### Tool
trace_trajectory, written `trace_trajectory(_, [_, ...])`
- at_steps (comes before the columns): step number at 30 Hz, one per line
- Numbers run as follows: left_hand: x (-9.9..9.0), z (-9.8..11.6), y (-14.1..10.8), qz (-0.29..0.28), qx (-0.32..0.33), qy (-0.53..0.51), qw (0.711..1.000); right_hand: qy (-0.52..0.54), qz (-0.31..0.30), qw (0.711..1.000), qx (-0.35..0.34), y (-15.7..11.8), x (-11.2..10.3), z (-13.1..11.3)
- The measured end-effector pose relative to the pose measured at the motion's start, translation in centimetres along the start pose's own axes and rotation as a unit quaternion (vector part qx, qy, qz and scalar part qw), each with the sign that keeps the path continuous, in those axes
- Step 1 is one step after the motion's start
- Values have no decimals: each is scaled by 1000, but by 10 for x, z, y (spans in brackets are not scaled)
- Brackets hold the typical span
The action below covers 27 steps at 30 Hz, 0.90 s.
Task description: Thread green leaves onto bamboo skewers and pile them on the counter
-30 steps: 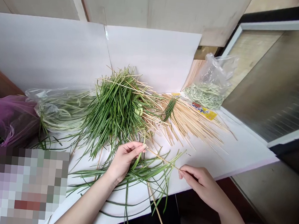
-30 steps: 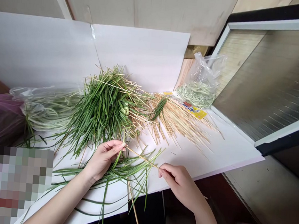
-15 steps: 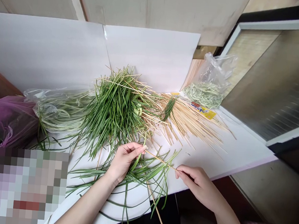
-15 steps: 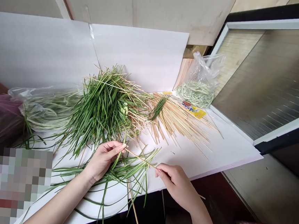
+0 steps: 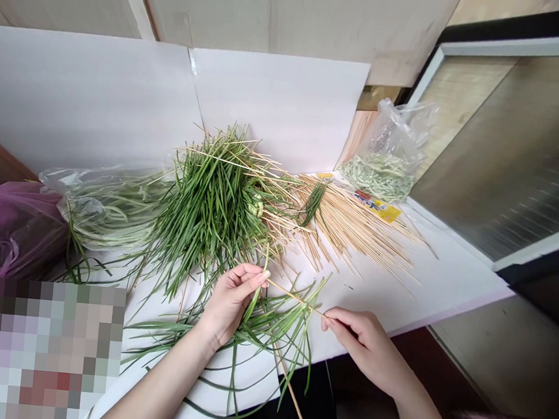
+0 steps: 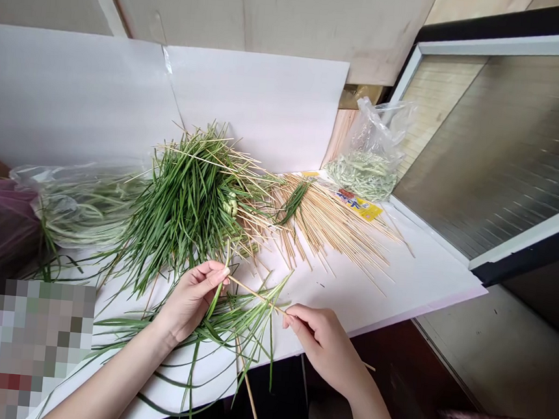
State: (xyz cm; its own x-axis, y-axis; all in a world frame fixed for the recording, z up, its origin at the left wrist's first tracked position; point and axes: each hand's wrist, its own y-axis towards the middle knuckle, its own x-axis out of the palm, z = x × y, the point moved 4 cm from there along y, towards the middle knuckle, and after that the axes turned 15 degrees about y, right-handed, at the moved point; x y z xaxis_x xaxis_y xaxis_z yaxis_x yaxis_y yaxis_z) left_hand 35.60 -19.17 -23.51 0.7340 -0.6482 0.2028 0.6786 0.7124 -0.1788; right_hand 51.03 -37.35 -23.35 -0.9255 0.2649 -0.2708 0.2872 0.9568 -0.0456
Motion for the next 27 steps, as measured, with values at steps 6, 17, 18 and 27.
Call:
trace_trajectory(6, [-2, -1, -1, 9, -16, 5, 1000, -7, 5, 1000, -30, 1, 9, -1])
trace_trajectory(17, [13, 0, -8, -77, 63, 193, 976, -1, 4, 999, -40, 3, 19, -6])
trace_trajectory(18, [14, 5, -10, -116, 78, 224, 964, 4, 1, 999, -35, 3, 15, -5])
trace_trajectory(27, [7, 27, -13, -187, 161, 396, 885, 36, -21, 999, -16, -12, -40, 4])
